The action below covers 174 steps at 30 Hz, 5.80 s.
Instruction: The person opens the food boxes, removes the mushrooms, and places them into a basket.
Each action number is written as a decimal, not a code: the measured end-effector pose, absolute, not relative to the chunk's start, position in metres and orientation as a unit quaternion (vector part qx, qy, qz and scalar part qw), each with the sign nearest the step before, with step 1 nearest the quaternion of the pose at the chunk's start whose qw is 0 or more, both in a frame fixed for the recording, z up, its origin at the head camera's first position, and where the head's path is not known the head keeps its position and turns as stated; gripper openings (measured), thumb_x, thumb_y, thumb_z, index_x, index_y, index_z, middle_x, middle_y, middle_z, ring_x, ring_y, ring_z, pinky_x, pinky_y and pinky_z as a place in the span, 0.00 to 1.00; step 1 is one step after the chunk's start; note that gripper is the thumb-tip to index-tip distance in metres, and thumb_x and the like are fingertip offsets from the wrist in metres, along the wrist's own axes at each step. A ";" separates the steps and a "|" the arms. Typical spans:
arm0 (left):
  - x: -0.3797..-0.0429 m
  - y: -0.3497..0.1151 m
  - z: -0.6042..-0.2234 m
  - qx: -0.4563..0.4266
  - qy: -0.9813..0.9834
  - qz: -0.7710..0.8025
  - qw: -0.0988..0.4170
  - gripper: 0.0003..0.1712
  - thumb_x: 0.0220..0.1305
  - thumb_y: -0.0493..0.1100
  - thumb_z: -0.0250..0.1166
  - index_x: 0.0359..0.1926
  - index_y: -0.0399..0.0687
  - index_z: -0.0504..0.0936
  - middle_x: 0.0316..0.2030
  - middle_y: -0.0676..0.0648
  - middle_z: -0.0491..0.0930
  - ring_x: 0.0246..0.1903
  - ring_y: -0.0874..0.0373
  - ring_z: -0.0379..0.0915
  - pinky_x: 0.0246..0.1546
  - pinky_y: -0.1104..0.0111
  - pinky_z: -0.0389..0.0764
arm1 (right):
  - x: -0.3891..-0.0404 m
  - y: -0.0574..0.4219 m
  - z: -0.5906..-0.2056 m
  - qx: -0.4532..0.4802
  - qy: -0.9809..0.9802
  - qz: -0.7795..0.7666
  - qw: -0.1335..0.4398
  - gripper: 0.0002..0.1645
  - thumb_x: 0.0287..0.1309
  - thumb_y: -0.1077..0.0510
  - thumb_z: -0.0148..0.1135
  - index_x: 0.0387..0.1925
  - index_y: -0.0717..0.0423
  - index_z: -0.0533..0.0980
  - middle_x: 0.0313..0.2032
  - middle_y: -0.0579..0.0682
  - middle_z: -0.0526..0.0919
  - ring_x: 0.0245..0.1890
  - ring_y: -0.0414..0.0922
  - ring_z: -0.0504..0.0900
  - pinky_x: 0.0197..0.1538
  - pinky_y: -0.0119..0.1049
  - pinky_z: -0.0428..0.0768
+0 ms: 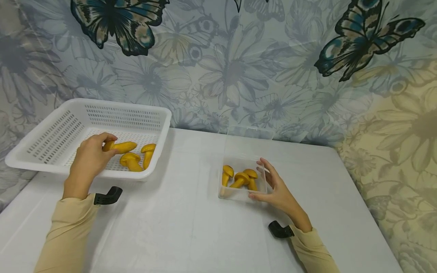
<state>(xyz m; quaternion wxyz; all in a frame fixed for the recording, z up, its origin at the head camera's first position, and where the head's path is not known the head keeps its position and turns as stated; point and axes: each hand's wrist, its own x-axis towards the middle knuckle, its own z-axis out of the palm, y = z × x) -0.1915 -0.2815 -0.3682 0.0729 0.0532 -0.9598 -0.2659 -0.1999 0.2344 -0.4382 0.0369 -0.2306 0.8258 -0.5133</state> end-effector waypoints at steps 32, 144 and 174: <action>-0.183 -0.251 -0.347 -0.034 -0.956 -0.263 0.128 0.25 0.66 0.42 0.67 0.62 0.41 0.76 0.55 0.31 0.78 0.50 0.33 0.74 0.46 0.41 0.75 | -0.201 0.233 -0.436 -0.227 0.828 -0.512 0.039 0.68 0.46 0.64 0.78 0.78 0.37 0.45 0.75 0.58 0.54 0.74 0.61 0.57 0.73 0.53 0.55; -0.228 0.008 -0.378 -0.362 -0.900 -0.229 -0.085 0.18 0.65 0.36 0.66 0.55 0.52 0.85 0.49 0.53 0.83 0.47 0.59 0.77 0.50 0.69 0.79 | -0.199 0.235 -0.437 -0.216 0.816 -0.534 0.057 0.66 0.48 0.62 0.77 0.78 0.34 0.44 0.75 0.61 0.52 0.75 0.64 0.53 0.73 0.69 0.51; -0.227 -0.028 -0.362 -0.353 -0.862 -0.358 -0.064 0.20 0.63 0.33 0.62 0.55 0.47 0.82 0.50 0.50 0.78 0.46 0.59 0.74 0.50 0.68 0.78 | -0.198 0.233 -0.436 -0.216 0.822 -0.525 0.048 0.67 0.48 0.63 0.77 0.78 0.36 0.44 0.74 0.62 0.54 0.74 0.63 0.56 0.74 0.62 0.55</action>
